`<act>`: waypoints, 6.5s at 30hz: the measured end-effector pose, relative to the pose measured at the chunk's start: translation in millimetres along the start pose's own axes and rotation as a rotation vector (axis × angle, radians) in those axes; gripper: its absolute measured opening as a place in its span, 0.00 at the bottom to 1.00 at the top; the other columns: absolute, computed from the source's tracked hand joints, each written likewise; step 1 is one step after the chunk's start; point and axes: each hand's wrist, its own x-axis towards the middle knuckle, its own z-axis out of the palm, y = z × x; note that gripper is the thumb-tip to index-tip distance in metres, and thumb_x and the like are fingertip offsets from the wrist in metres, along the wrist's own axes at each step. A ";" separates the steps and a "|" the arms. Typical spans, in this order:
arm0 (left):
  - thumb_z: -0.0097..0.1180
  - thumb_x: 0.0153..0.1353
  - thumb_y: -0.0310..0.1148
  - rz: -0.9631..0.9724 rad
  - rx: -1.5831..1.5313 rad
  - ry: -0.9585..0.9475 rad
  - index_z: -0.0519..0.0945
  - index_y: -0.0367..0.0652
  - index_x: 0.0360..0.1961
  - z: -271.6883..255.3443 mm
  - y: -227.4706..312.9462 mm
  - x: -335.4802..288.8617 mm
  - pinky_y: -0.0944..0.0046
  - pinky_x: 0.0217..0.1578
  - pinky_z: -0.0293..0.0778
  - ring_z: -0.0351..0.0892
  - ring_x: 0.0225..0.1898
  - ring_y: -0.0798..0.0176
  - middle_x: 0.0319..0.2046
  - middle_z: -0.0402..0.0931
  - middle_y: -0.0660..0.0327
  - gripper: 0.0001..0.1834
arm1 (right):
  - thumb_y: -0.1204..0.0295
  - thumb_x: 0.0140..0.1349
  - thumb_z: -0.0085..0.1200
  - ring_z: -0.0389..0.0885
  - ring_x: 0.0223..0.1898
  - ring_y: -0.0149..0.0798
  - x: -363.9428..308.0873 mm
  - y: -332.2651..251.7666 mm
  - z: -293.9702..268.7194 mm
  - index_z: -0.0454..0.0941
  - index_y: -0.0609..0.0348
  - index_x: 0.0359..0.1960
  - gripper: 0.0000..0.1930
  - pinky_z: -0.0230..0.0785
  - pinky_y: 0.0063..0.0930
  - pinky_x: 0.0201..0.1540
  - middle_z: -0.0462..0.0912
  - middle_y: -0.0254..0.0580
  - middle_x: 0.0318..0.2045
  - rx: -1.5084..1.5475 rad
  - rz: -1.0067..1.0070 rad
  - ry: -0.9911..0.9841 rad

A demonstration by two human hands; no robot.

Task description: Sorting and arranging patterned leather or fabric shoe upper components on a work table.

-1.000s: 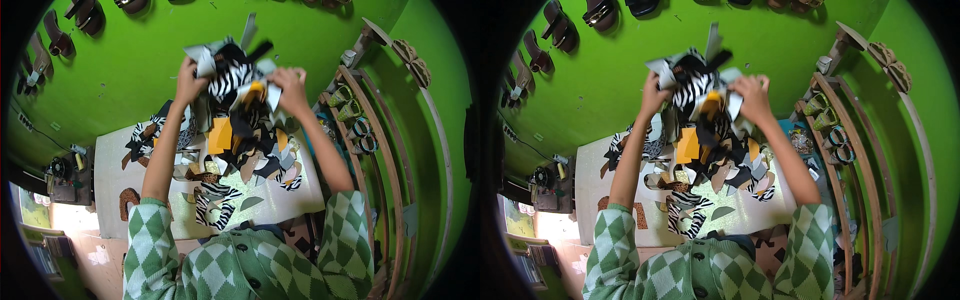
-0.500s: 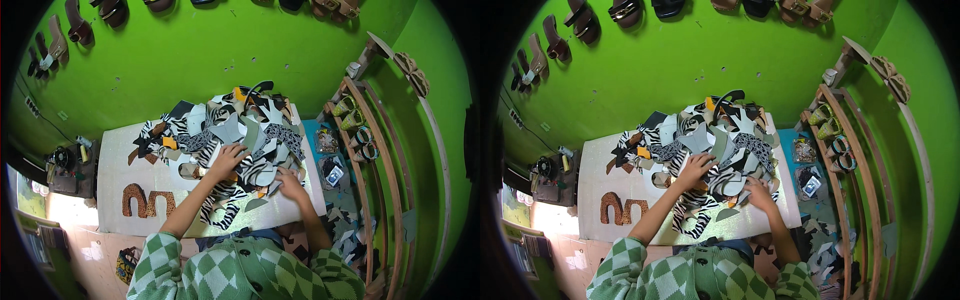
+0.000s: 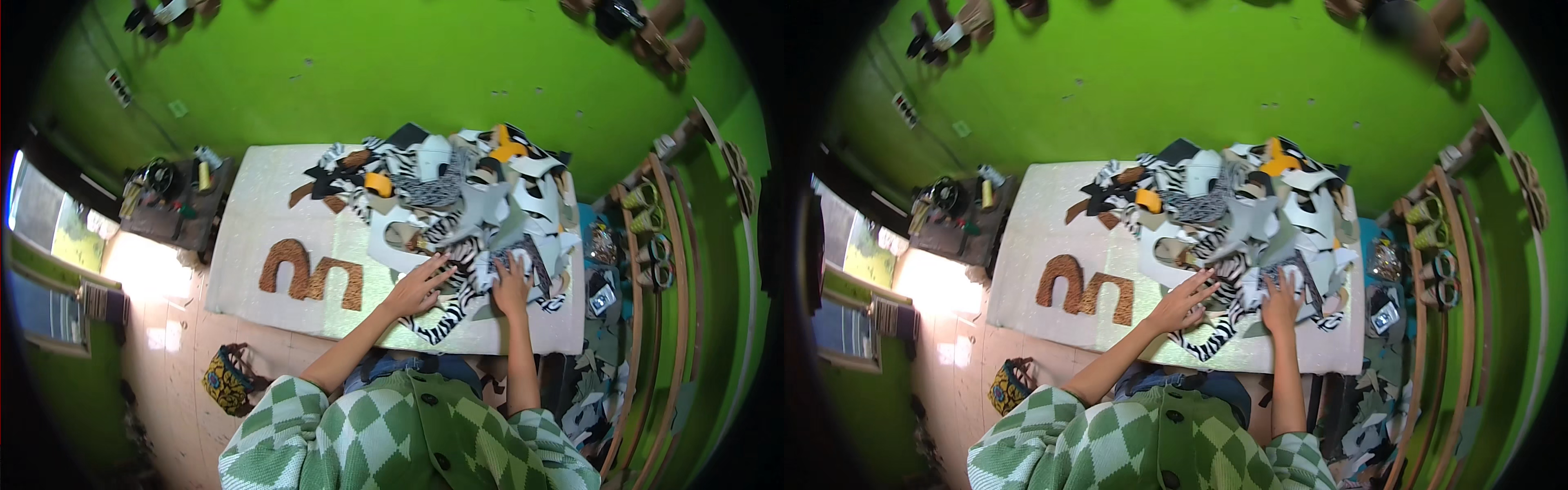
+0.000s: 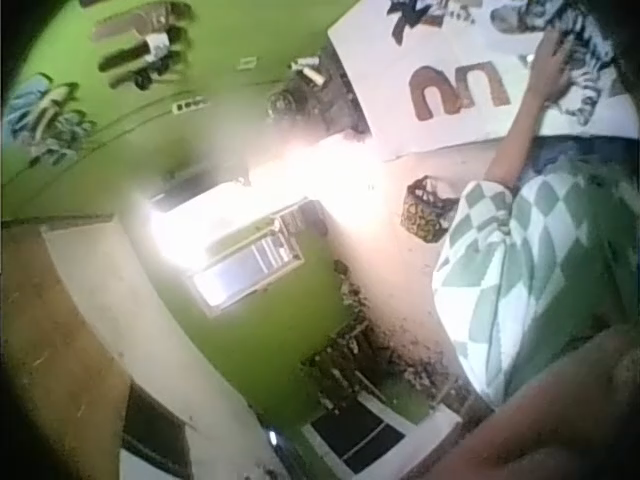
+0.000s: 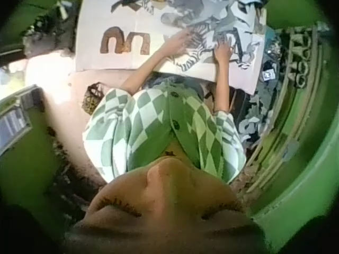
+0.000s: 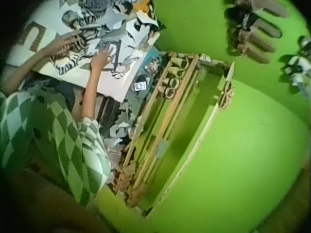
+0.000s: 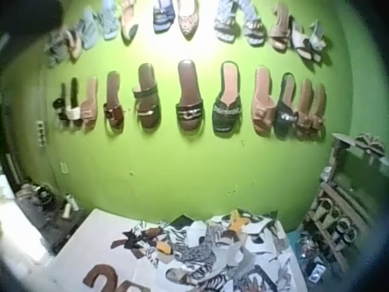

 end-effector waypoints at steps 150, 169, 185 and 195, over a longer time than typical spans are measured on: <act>0.58 0.53 0.28 0.204 -0.075 -0.135 0.79 0.39 0.35 -238.2 -174.9 196.1 0.58 0.45 0.68 0.73 0.41 0.53 0.36 0.77 0.58 0.08 | 0.76 0.52 0.59 0.76 0.26 0.35 230.6 -214.7 -91.7 0.80 0.63 0.34 0.08 0.69 0.24 0.31 0.78 0.42 0.28 0.762 -0.332 0.298; 0.52 0.53 0.20 -0.704 0.107 0.497 0.71 0.37 0.48 -151.7 -211.7 -135.4 0.59 0.51 0.66 0.72 0.47 0.53 0.43 0.73 0.51 0.19 | 0.85 0.51 0.46 0.69 0.28 0.25 14.5 -138.3 36.4 0.74 0.62 0.44 0.17 0.63 0.17 0.29 0.77 0.38 0.36 0.873 0.211 0.304; 0.69 0.39 0.42 -1.355 0.368 0.336 0.68 0.42 0.50 -171.7 -200.6 -260.1 0.46 0.43 0.71 0.70 0.48 0.45 0.45 0.71 0.52 0.36 | 0.60 0.44 0.67 0.72 0.47 0.53 -4.6 -406.5 191.2 0.64 0.71 0.52 0.37 0.67 0.38 0.50 0.71 0.57 0.43 0.584 -0.006 -0.155; 0.69 0.36 0.38 -1.242 0.349 0.298 0.74 0.34 0.35 -174.7 -217.0 -274.1 0.48 0.38 0.72 0.75 0.37 0.42 0.33 0.75 0.47 0.26 | 0.66 0.50 0.63 0.70 0.51 0.55 8.6 -447.8 176.3 0.75 0.64 0.44 0.21 0.71 0.42 0.50 0.68 0.56 0.49 0.399 0.199 -0.517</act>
